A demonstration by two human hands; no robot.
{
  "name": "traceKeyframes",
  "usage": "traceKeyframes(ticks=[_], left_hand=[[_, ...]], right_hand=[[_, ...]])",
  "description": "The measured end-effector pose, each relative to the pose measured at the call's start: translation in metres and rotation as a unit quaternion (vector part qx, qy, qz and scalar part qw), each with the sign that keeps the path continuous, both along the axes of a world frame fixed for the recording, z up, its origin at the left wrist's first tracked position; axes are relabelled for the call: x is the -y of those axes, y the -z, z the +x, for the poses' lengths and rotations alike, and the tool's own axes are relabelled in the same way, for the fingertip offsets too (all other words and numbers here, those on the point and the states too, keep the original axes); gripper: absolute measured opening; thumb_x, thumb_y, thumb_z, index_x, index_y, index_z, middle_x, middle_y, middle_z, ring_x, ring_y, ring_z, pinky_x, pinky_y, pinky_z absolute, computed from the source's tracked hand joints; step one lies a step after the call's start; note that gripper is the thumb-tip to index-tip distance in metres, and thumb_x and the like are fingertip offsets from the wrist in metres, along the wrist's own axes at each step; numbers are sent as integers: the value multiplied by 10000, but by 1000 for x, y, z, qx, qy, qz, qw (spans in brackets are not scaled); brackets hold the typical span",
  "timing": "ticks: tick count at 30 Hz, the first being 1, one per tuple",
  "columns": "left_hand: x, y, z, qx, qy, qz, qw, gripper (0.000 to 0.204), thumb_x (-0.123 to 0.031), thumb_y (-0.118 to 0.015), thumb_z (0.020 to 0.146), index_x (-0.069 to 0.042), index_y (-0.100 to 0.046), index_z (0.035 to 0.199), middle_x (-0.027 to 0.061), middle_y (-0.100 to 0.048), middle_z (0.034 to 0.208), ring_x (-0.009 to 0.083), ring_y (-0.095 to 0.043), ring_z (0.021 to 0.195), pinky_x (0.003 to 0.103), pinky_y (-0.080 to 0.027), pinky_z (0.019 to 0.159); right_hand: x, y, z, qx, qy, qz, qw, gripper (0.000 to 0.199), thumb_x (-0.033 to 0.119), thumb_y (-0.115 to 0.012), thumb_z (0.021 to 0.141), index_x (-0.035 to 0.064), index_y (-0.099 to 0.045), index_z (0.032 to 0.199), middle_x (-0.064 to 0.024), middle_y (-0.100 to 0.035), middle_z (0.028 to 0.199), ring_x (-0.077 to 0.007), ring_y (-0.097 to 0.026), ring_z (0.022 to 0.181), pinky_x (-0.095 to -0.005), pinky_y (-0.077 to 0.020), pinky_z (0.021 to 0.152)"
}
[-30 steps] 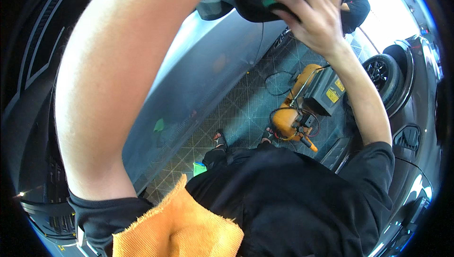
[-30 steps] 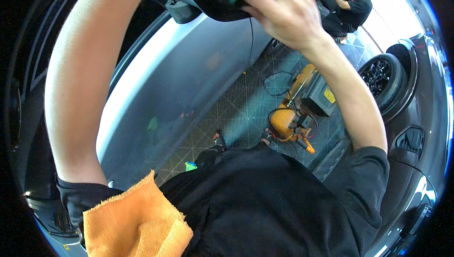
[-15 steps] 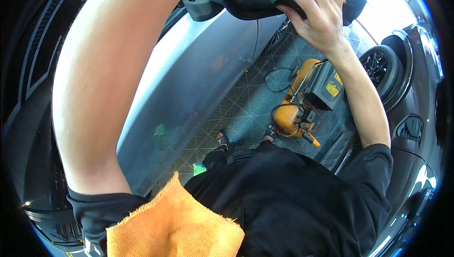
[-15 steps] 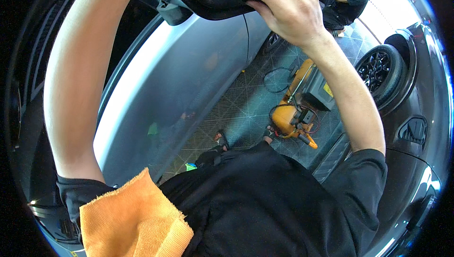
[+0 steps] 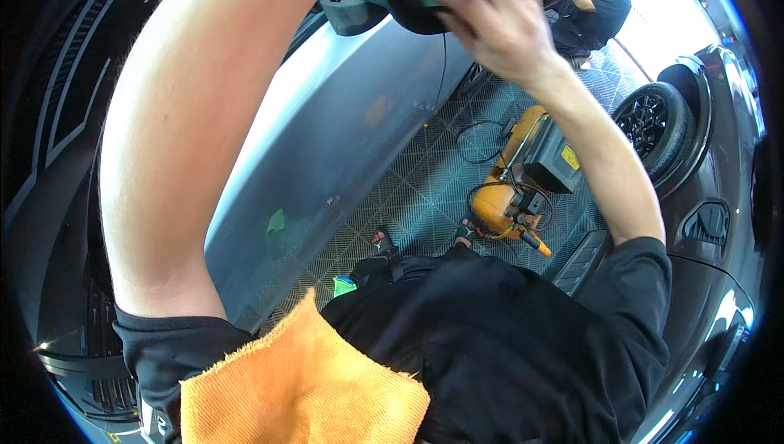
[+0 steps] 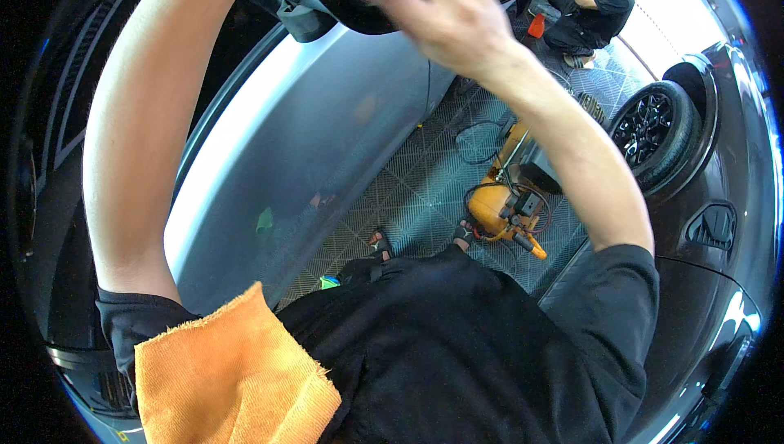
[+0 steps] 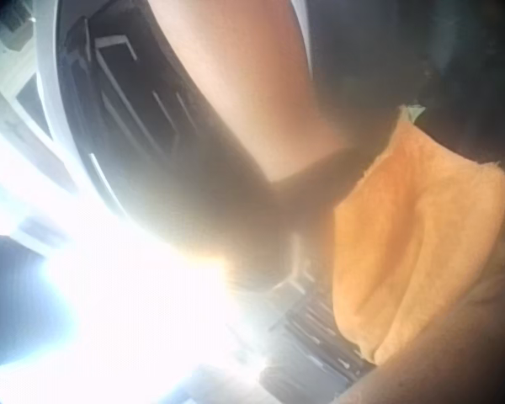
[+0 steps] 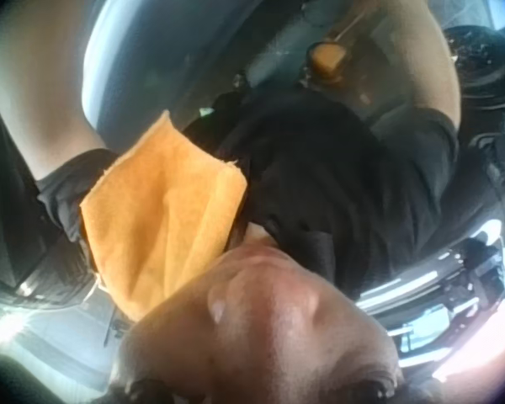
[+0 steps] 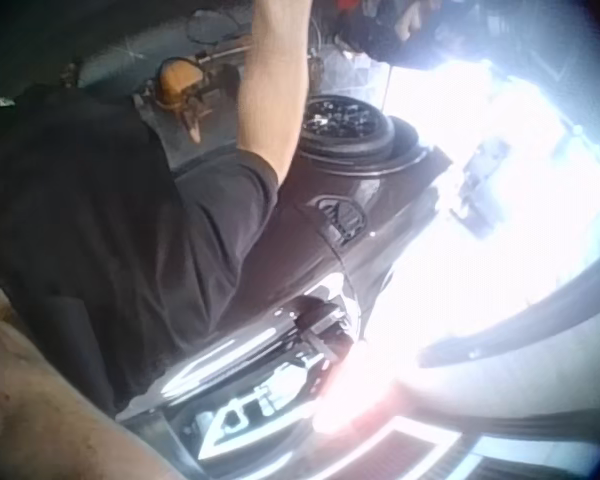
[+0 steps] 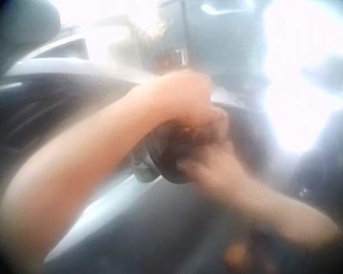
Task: The person uses a green sponge to wipe the surface of a car's side mirror. They hold the mirror with one hand and scrub the glass with the other, moving the sponge in circular and back-and-forth motions across the mirror surface.
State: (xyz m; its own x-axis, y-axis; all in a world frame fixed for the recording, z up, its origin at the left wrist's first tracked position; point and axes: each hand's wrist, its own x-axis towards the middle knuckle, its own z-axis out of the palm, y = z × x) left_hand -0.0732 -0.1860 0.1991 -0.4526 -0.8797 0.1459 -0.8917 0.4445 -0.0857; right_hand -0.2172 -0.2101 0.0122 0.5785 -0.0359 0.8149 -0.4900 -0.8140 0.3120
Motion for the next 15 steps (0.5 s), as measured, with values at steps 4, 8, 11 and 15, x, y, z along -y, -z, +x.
traceKeyframes(ticks=[4, 8, 11, 15], left_hand=[[9, -7, -7, 16, -13, 24, 1000, 453, -387, -610, 979, 38, -767, 980, 205, -764, 957, 290, -721, 852, 406, -595, 790], [8, -3, -4, 18, -2, 8, 1000, 472, -408, -603, 994, 34, -763, 949, 198, -762, 943, 272, -718, 838, 392, -595, 771], [1, 3, -3, 15, 17, -57, 998, 469, -410, -605, 1000, 30, -759, 946, 191, -759, 930, 259, -713, 829, 377, -594, 765], [2, -1, -15, -11, -71, 28, 997, 497, -450, -630, 989, 29, -761, 993, 200, -763, 971, 287, -719, 874, 398, -593, 806]], right_hand=[[4, 0, 8, 35, -31, -12, 999, 439, 126, -837, 793, 231, -713, 1200, -17, -642, 1100, -193, -657, 1004, -409, -447, 874], [9, -13, -21, -63, -16, -21, 998, 397, 140, -858, 775, 187, -745, 1153, -43, -677, 1079, -190, -646, 963, -409, -399, 828], [11, -14, -28, -73, -38, -42, 996, 404, 124, -852, 781, 171, -742, 1167, -68, -680, 1107, -196, -644, 983, -413, -414, 820], [-4, -21, -14, -153, -19, 111, 982, 305, 124, -608, 908, 133, -707, 1197, -96, -667, 1164, -313, -603, 1149, -595, -328, 1097]])
